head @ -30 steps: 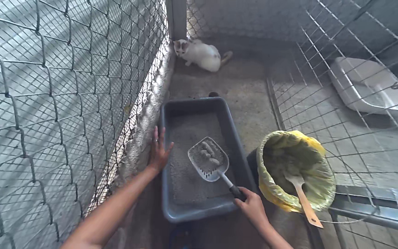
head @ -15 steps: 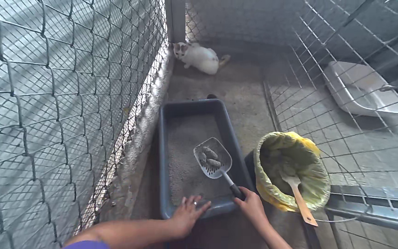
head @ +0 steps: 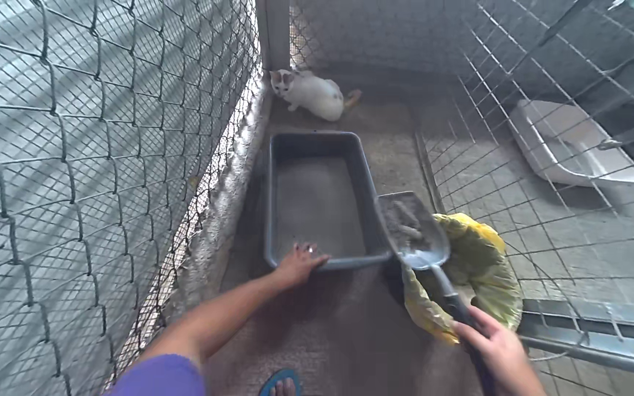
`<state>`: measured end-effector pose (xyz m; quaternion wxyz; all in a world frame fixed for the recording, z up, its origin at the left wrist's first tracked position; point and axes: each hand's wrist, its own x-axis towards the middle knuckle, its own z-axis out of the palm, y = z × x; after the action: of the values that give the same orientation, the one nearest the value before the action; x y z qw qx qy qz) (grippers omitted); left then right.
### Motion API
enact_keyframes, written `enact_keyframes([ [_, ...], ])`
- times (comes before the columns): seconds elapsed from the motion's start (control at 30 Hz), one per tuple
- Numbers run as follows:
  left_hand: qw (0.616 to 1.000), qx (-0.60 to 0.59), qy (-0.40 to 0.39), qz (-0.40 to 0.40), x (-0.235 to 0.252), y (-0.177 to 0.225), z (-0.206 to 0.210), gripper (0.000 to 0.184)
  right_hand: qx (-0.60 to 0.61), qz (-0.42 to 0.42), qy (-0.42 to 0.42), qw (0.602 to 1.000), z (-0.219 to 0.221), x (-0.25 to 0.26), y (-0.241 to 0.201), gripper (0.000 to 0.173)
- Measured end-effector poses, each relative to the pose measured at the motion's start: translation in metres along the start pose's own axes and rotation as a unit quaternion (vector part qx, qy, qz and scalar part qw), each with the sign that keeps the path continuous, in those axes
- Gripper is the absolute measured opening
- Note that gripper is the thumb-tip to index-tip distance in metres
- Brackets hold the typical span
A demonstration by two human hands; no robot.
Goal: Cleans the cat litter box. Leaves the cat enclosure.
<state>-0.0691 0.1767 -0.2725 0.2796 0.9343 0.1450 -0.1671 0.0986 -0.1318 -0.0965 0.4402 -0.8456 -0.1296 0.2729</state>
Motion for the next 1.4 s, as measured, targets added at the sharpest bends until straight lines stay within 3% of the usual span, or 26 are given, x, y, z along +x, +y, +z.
enact_keyframes([
  [0.1, 0.998, 0.008, 0.025, -0.049, 0.046, -0.019, -0.034, 0.065, -0.061, 0.010, 0.048, 0.997, -0.032, -0.009, 0.001, 0.051],
  [0.17, 0.999, 0.011, 0.039, -0.034, 0.052, -0.030, -0.037, 0.064, -0.158, 0.004, 0.039, 0.987, -0.048, -0.015, 0.008, 0.057],
  [0.33, 0.998, 0.035, 0.041, -0.026, 0.031, -0.026, -0.024, 0.062, -0.475, 0.057, 0.015, 0.878, -0.058, -0.013, 0.024, 0.048],
  [0.6, 0.993, 0.065, 0.039, -0.094, 0.095, -0.021, -0.071, 0.067, -0.582, 0.128, -0.011, 0.803, -0.034, 0.028, -0.001, 0.050],
  [0.67, 0.991, 0.071, 0.033, -0.110, 0.101, -0.014, -0.075, 0.073, -0.541, 0.151, -0.043, 0.826, -0.035, 0.036, -0.004, 0.046],
  [0.77, 0.988, 0.059, 0.068, -0.123, 0.105, -0.011, -0.069, 0.081, -0.402, 0.173, -0.100, 0.894, -0.042, 0.054, 0.012, 0.043],
  [0.87, 0.986, 0.049, 0.085, -0.134, 0.104, -0.011, -0.064, 0.095, -0.382, 0.147, -0.095, 0.908, -0.046, 0.062, 0.024, 0.041],
  [0.97, 0.987, 0.009, 0.125, -0.105, 0.091, -0.005, -0.055, 0.093, -0.343, 0.060, 0.032, 0.937, -0.077, 0.052, 0.025, 0.048],
  [1.07, 0.978, -0.075, 0.187, -0.053, 0.073, 0.021, -0.052, 0.085, -0.152, 0.100, 0.208, 0.961, -0.110, 0.031, 0.054, 0.054],
  [1.17, 0.980, -0.163, 0.110, 0.016, 0.058, 0.063, -0.066, 0.076, 0.099, 0.218, 0.279, 0.930, -0.121, 0.031, 0.093, 0.064],
  [1.23, 0.978, -0.180, 0.008, 0.103, 0.034, 0.097, -0.089, 0.067, 0.202, 0.234, 0.281, 0.909, -0.124, 0.047, 0.110, 0.053],
  [1.33, 0.951, -0.164, -0.032, 0.258, -0.036, 0.156, -0.151, 0.056, 0.247, 0.174, 0.294, 0.907, -0.107, 0.058, 0.064, 0.043],
  [1.4, 0.918, -0.314, -0.036, 0.240, -0.084, 0.191, -0.182, 0.049, 0.234, 0.107, 0.321, 0.911, -0.096, 0.049, 0.030, 0.036],
])
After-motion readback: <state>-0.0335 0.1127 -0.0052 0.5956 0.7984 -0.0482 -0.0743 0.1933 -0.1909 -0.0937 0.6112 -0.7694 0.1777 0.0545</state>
